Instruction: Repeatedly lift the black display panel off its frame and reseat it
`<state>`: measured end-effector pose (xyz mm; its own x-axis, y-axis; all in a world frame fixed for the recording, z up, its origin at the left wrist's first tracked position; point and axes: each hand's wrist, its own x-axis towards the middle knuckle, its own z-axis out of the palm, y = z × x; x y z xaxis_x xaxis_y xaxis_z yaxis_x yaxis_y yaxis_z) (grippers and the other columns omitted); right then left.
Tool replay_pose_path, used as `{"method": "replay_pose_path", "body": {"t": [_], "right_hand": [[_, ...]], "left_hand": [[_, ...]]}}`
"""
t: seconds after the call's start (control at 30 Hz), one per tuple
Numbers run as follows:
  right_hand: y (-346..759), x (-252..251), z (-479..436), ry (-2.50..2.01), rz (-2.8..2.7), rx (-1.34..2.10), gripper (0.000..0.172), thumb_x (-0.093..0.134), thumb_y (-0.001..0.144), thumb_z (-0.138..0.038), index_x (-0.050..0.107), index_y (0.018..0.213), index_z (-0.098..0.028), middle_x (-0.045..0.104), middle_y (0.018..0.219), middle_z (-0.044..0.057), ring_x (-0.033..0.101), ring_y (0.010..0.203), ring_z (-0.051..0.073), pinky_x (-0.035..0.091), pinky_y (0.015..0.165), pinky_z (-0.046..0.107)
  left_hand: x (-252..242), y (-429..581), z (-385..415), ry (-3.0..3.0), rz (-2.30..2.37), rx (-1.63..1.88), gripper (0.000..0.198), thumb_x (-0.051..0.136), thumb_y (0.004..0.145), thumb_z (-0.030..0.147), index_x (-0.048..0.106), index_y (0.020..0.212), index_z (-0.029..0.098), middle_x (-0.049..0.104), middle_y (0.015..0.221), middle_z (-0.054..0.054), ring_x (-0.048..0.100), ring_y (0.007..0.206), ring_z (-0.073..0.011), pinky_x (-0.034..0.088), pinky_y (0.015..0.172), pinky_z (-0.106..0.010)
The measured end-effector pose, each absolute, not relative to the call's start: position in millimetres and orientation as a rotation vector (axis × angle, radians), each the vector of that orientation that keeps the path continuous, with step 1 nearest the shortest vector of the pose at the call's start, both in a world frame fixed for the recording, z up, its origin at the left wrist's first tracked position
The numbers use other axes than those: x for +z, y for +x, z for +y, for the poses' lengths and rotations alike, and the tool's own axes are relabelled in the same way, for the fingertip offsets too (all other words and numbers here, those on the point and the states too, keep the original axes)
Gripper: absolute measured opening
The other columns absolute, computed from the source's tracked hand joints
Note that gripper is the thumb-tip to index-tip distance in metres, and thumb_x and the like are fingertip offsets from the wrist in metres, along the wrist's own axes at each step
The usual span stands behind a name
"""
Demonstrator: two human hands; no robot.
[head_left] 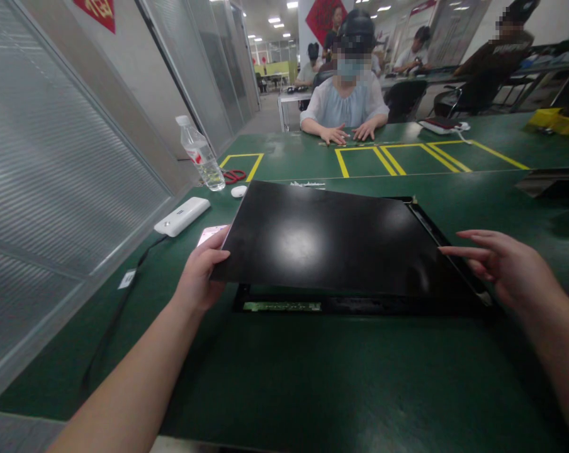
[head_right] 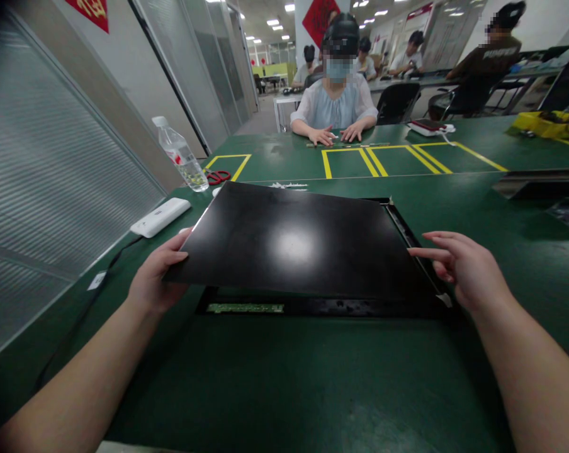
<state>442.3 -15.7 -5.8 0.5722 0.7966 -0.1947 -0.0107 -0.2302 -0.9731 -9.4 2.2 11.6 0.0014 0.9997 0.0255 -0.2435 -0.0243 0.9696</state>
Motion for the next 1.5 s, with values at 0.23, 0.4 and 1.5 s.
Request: {"method": "replay_pose_path", "body": {"t": [0.23, 0.4, 1.5], "right_hand": [[441.4, -6.5, -16.2, -1.603, -0.695, 0.873, 0.026, 0.065, 0.068, -0.027, 0.063, 0.092, -0.018, 0.073, 0.073, 0.016, 0.038, 0.037, 0.008, 0.021, 0.034, 0.018], [446.9, -12.7, -14.5, -1.618, -0.694, 0.808, 0.025, 0.065, 0.067, -0.026, 0.064, 0.091, -0.018, 0.071, 0.070, 0.015, 0.039, 0.038, 0.008, 0.020, 0.034, 0.019], [442.4, -8.2, -17.9, -2.055, -0.944, 0.518, 0.044, 0.063, 0.057, -0.051, 0.071, 0.087, -0.020, 0.066, 0.071, 0.005, 0.048, 0.053, 0.015, 0.035, 0.052, 0.030]], "left_hand": [[13.7, -9.4, 0.3, 1.024, 1.018, 1.378, 0.056, 0.070, 0.062, 0.024, 0.080, 0.117, 0.017, 0.079, 0.116, -0.008, 0.069, 0.115, -0.0376, 0.058, 0.093, -0.043], [9.2, -4.2, 1.4, 1.065, 0.999, 1.317, 0.053, 0.071, 0.061, 0.022, 0.081, 0.113, 0.015, 0.080, 0.111, -0.010, 0.069, 0.113, -0.0380, 0.057, 0.095, -0.044], [-4.2, -1.2, 5.3, 0.950, 1.114, 1.077, 0.069, 0.069, 0.063, 0.015, 0.072, 0.132, 0.015, 0.080, 0.114, -0.008, 0.073, 0.106, -0.0340, 0.060, 0.082, -0.038]]}}
